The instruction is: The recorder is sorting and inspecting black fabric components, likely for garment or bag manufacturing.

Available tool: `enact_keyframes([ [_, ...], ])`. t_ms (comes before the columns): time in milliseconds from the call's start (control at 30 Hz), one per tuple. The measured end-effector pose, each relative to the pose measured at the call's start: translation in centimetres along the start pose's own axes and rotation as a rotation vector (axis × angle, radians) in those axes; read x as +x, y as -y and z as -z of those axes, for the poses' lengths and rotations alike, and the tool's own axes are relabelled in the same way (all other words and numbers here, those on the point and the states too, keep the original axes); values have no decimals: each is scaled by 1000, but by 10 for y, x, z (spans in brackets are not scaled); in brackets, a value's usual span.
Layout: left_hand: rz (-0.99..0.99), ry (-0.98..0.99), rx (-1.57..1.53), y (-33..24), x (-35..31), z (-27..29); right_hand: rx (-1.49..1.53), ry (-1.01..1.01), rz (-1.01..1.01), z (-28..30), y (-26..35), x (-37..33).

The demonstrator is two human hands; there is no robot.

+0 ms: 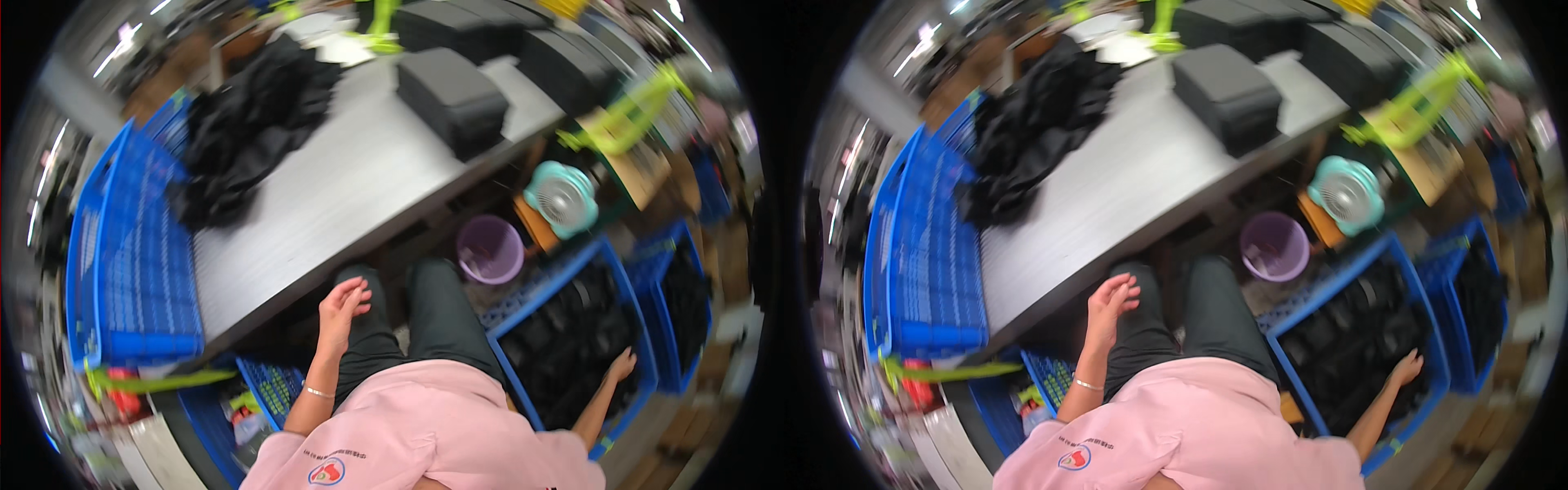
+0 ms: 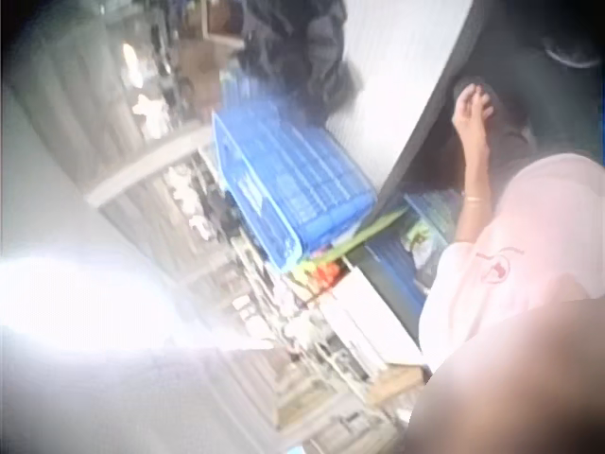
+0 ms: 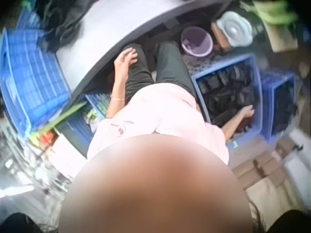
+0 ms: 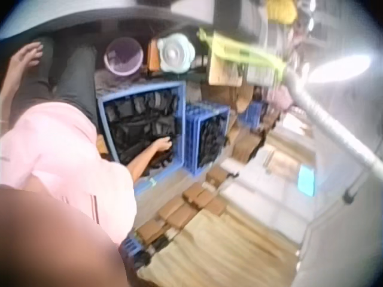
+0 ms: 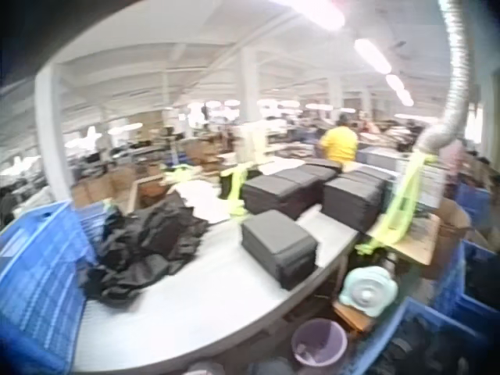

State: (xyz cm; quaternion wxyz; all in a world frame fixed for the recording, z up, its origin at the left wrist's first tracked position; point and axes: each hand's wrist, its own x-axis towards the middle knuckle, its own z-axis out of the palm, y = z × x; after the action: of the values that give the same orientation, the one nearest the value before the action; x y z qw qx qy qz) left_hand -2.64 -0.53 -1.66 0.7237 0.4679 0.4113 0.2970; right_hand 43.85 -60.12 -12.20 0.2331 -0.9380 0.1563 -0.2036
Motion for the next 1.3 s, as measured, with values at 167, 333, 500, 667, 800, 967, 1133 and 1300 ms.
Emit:
enact_keyframes([
  [167,-488,-441,442,-50,56,62,354,513,271,-123,92,-113],
  [333,-932,-1013,701,-125,99,128,461,792,817,-81,281,-273],
  [500,-724,-1193,554,-127,158,200,454,877,1279,-11,389,-360],
  [667,-755,-871,287,-119,137,165,676,852,1547,17,449,-430],
  [800,-779,-852,342,-103,86,125,1065,847,1658,55,508,-488],
  [967,-754,-592,411,-105,27,75,1214,929,1657,62,565,-542],
  [1133,-783,-507,481,-108,17,91,1079,874,1639,47,562,-556],
  [1300,-821,-377,537,-123,15,77,956,823,1830,57,550,-576],
])
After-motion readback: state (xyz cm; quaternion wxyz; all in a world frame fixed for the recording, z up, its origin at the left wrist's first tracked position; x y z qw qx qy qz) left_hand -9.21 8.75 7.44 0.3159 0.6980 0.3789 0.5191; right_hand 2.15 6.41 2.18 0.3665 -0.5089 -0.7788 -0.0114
